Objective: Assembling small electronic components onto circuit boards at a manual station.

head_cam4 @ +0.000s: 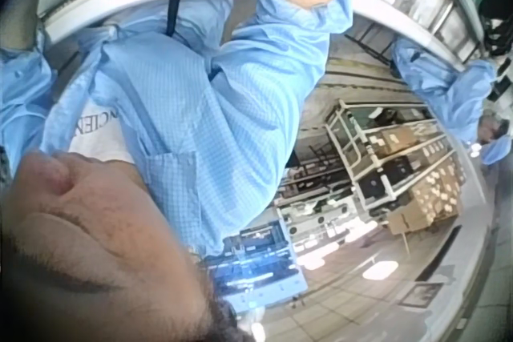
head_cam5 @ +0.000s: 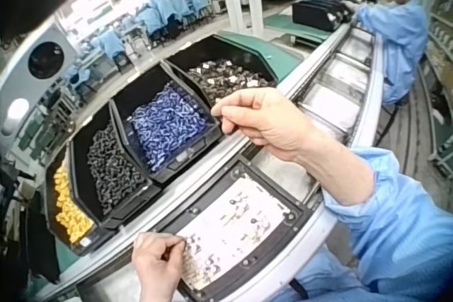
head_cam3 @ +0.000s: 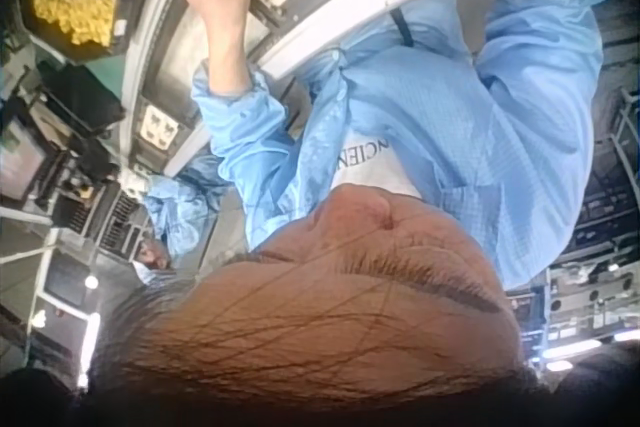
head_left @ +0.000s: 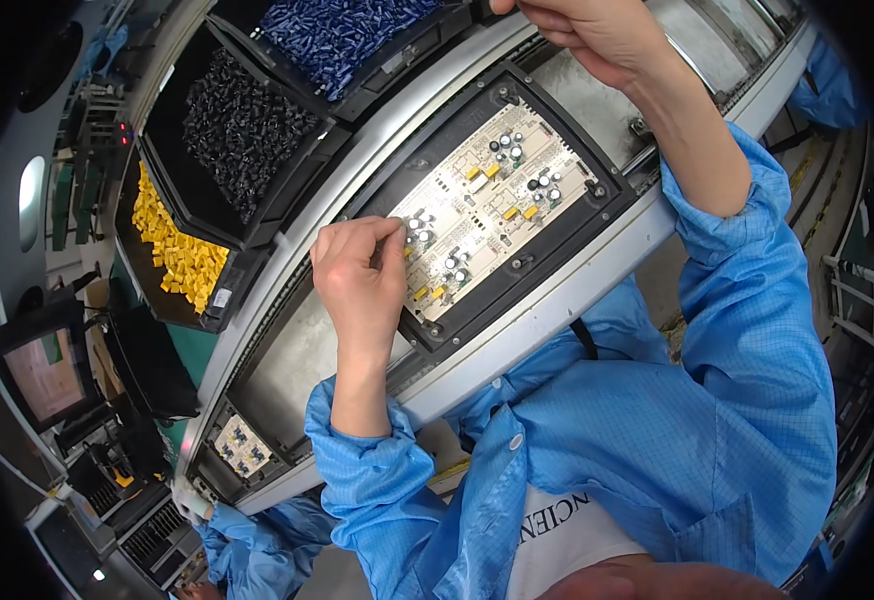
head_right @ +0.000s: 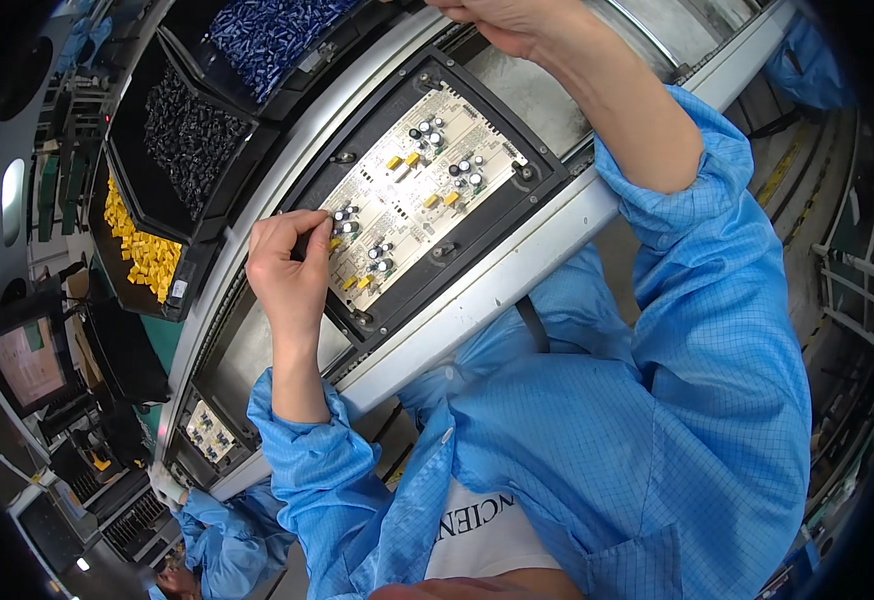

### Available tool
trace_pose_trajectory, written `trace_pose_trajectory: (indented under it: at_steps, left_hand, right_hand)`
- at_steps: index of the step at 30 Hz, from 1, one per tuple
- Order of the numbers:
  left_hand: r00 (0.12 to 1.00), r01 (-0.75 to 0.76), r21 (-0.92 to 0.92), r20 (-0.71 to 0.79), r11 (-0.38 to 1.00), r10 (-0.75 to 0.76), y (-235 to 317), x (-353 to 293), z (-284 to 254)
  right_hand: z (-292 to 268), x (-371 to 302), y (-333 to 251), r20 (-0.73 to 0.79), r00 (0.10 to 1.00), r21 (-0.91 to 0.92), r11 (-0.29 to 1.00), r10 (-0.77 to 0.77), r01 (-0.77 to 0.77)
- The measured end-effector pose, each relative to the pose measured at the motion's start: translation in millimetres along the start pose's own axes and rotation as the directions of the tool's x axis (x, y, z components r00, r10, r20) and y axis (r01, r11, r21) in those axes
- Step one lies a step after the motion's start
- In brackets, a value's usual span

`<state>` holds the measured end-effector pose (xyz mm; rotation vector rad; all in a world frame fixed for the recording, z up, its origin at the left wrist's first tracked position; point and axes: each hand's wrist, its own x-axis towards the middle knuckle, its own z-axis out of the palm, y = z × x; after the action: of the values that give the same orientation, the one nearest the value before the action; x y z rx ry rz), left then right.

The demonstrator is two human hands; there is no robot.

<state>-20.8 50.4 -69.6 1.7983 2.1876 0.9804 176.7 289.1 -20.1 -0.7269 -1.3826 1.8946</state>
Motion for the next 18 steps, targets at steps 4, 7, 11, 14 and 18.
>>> trace_pose_trajectory:
  at_steps: [4, 7, 11, 14, 18]
  left_hand:
    - [0.999, -0.047, 0.045, -0.009, 0.998, 0.048, 6.7, 1.7, 1.1]
    - [0.998, -0.07, 0.085, 0.0, 0.994, 0.07, 7.4, 3.1, 1.8]
    - [0.997, -0.071, 0.106, 0.017, 0.992, 0.069, 8.0, 5.4, 1.1]
    - [0.993, -0.117, 0.112, 0.029, 0.987, 0.114, 0.2, 3.9, -1.9]
    - [0.988, -0.151, 0.063, 0.033, 0.986, 0.149, -2.3, 3.9, 3.3]
  right_hand:
    - [-10.1, 7.1, 17.9, 0.318, 0.909, 0.203, 0.955, -0.271, 0.214]
    - [4.4, 1.2, 7.2, 0.094, 0.995, -0.073, 0.997, 0.03, -0.024]
    - [6.2, -0.5, 9.2, 0.115, 0.992, -0.058, 0.997, 0.061, -0.054]
    - [11.0, -1.0, 16.0, 0.117, 0.991, -0.042, 0.997, 0.064, -0.06]
    - [8.5, -0.9, 22.3, 0.117, 0.99, -0.049, 0.997, 0.072, -0.067]
